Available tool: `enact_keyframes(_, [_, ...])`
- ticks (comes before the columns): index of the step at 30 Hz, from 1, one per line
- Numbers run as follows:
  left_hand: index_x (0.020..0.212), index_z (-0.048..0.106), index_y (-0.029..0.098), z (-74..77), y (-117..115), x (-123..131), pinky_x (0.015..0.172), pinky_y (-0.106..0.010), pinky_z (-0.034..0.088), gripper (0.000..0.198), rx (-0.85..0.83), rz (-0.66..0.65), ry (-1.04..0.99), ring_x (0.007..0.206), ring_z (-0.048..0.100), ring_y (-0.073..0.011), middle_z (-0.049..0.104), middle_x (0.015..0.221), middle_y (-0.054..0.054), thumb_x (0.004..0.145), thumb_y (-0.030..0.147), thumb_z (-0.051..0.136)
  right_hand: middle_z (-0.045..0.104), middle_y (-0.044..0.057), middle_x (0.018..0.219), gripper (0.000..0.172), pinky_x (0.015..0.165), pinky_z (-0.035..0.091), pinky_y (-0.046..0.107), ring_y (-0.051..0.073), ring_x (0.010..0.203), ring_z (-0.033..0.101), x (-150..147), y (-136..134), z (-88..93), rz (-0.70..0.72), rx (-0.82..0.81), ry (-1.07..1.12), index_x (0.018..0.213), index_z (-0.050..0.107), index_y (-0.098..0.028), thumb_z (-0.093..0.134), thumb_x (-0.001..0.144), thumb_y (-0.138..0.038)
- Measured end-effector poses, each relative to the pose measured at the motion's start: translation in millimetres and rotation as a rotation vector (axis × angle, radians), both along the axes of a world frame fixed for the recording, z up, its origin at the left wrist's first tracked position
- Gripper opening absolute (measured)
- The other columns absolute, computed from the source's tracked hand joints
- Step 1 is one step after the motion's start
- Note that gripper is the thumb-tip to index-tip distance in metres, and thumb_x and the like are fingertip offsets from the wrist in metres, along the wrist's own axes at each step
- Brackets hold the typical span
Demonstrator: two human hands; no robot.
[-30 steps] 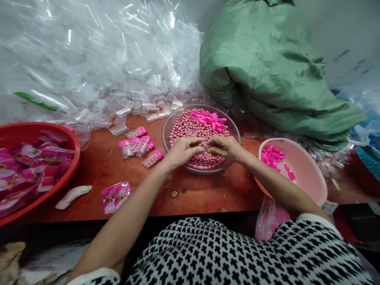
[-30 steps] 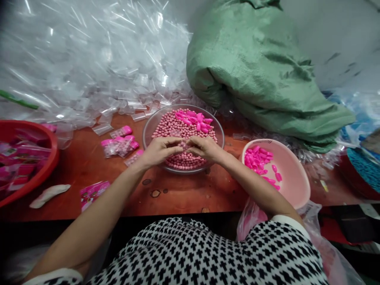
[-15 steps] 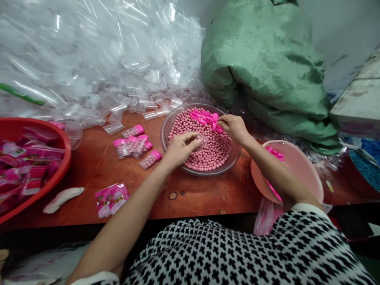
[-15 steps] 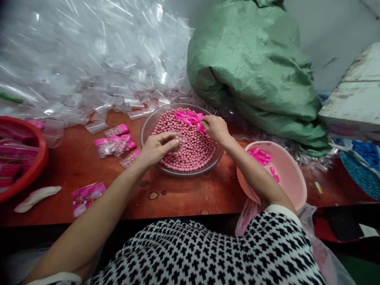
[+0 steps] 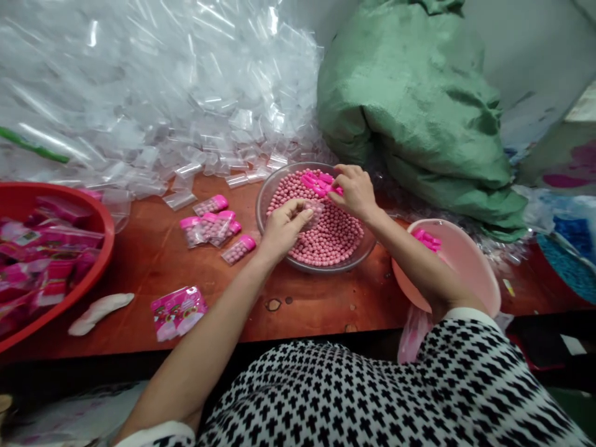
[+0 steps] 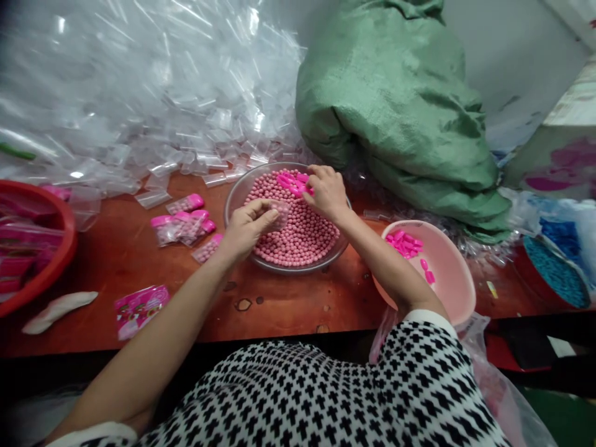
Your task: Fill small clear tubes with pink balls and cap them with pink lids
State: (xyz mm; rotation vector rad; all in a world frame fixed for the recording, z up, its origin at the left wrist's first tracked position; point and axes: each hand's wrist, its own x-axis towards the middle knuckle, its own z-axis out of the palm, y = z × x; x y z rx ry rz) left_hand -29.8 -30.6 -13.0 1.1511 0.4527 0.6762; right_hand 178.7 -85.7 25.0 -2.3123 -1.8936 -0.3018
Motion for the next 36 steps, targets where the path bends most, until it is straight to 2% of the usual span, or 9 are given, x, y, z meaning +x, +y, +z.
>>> enact_keyframes(3, [0.096, 0.069, 0.017, -1.9, 1.9, 0.0, 0.075, -0.03, 0.061, 0.053, 0.0, 0.006, 0.009, 0.083, 0.071, -0.0176, 0.076, 0.096, -0.007, 0.064, 0.055, 0.089, 0.059, 0.017, 0.145, 0.013, 0.102, 0.04, 0.045, 0.033, 0.133, 0.05, -16.4, -6.0, 3.3, 0.07, -0.021, 0.054, 0.101, 0.068, -0.016, 0.067, 0.09, -0.022])
enact_keyframes(5, [0.096, 0.068, 0.019, -4.2, 3.5, 1.0, 0.075, -0.033, 0.063, 0.048, 0.018, 0.031, 0.014, 0.086, 0.073, -0.0204, 0.076, 0.095, -0.006, 0.068, 0.053, 0.088, 0.073, 0.012, 0.113, 0.01, 0.089, 0.044, 0.037, 0.026, 0.105, 0.063, -26.3, -6.8, 3.4, 0.027, -0.025, 0.232, 0.099, 0.064, -0.016, 0.067, 0.092, -0.022])
enact_keyframes(8, [0.097, 0.068, 0.02, -7.2, 3.9, 2.3, 0.077, -0.04, 0.066, 0.041, 0.045, 0.05, -0.007, 0.091, 0.074, -0.0262, 0.074, 0.094, -0.004, 0.075, 0.051, 0.084, 0.063, 0.0, 0.08, 0.019, 0.073, 0.042, 0.029, 0.016, 0.076, 0.056, -34.9, -8.8, 1.6, 0.068, 0.081, 0.563, 0.085, 0.056, -0.018, 0.073, 0.089, -0.024])
enact_keyframes(12, [0.102, 0.071, 0.02, -8.4, 1.2, 0.5, 0.08, -0.039, 0.065, 0.037, 0.1, 0.072, 0.0, 0.09, 0.074, -0.0243, 0.074, 0.095, -0.003, 0.079, 0.047, 0.081, 0.047, -0.006, 0.071, 0.041, 0.065, 0.04, 0.025, 0.011, 0.068, 0.046, -32.6, -17.5, 1.1, 0.192, 0.232, 1.009, 0.076, 0.048, -0.021, 0.081, 0.081, -0.046])
enact_keyframes(16, [0.104, 0.076, 0.019, -8.3, -1.9, -1.1, 0.087, -0.037, 0.063, 0.036, 0.291, 0.113, 0.083, 0.093, 0.074, -0.0232, 0.078, 0.1, -0.005, 0.081, 0.045, 0.076, 0.054, -0.005, 0.074, 0.058, 0.065, 0.046, 0.026, 0.012, 0.068, 0.051, -26.8, -31.1, 7.0, 0.278, 0.244, 1.268, 0.079, 0.053, -0.02, 0.087, 0.063, -0.064])
enact_keyframes(21, [0.111, 0.078, 0.018, -6.9, -8.2, -3.4, 0.102, -0.039, 0.055, 0.034, 0.508, 0.085, 0.108, 0.107, 0.072, -0.0252, 0.079, 0.114, -0.007, 0.084, 0.037, 0.07, 0.062, -0.002, 0.077, 0.053, 0.068, 0.05, 0.027, 0.013, 0.072, 0.059, -35.3, -48.7, 14.2, 0.306, 0.24, 1.178, 0.084, 0.059, -0.019, 0.09, 0.066, -0.058])
enact_keyframes(26, [0.113, 0.079, 0.02, -5.2, -11.4, -7.6, 0.097, -0.034, 0.056, 0.031, 0.565, 0.05, 0.092, 0.103, 0.073, -0.0224, 0.079, 0.113, -0.005, 0.085, 0.029, 0.068, 0.067, -0.001, 0.079, 0.055, 0.067, 0.049, 0.028, 0.015, 0.073, 0.064, -37.8, -52.6, 10.5, 0.372, 0.157, 1.059, 0.105, 0.064, -0.019, 0.088, 0.071, -0.055])
enact_keyframes(30, [0.108, 0.081, 0.021, -5.0, -13.8, -10.1, 0.093, -0.032, 0.056, 0.026, 0.599, 0.098, 0.102, 0.101, 0.074, -0.0213, 0.08, 0.11, -0.004, 0.087, 0.026, 0.069, 0.069, 0.001, 0.08, 0.041, 0.067, 0.047, 0.029, 0.016, 0.072, 0.061, -37.6, -55.4, 10.1, 0.389, 0.151, 0.855, 0.093, 0.067, -0.018, 0.079, 0.081, -0.055])
enact_keyframes(36, [0.102, 0.082, 0.023, -8.5, -20.4, -12.4, 0.081, -0.029, 0.056, 0.019, 0.693, 0.15, 0.106, 0.089, 0.076, -0.0199, 0.082, 0.101, -0.004, 0.088, 0.027, 0.07, 0.062, 0.0, 0.076, 0.014, 0.066, 0.042, 0.027, 0.014, 0.069, 0.055, -46.2, -65.2, 7.8, 0.507, 0.187, 0.555, 0.086, 0.065, -0.018, 0.071, 0.09, -0.03])
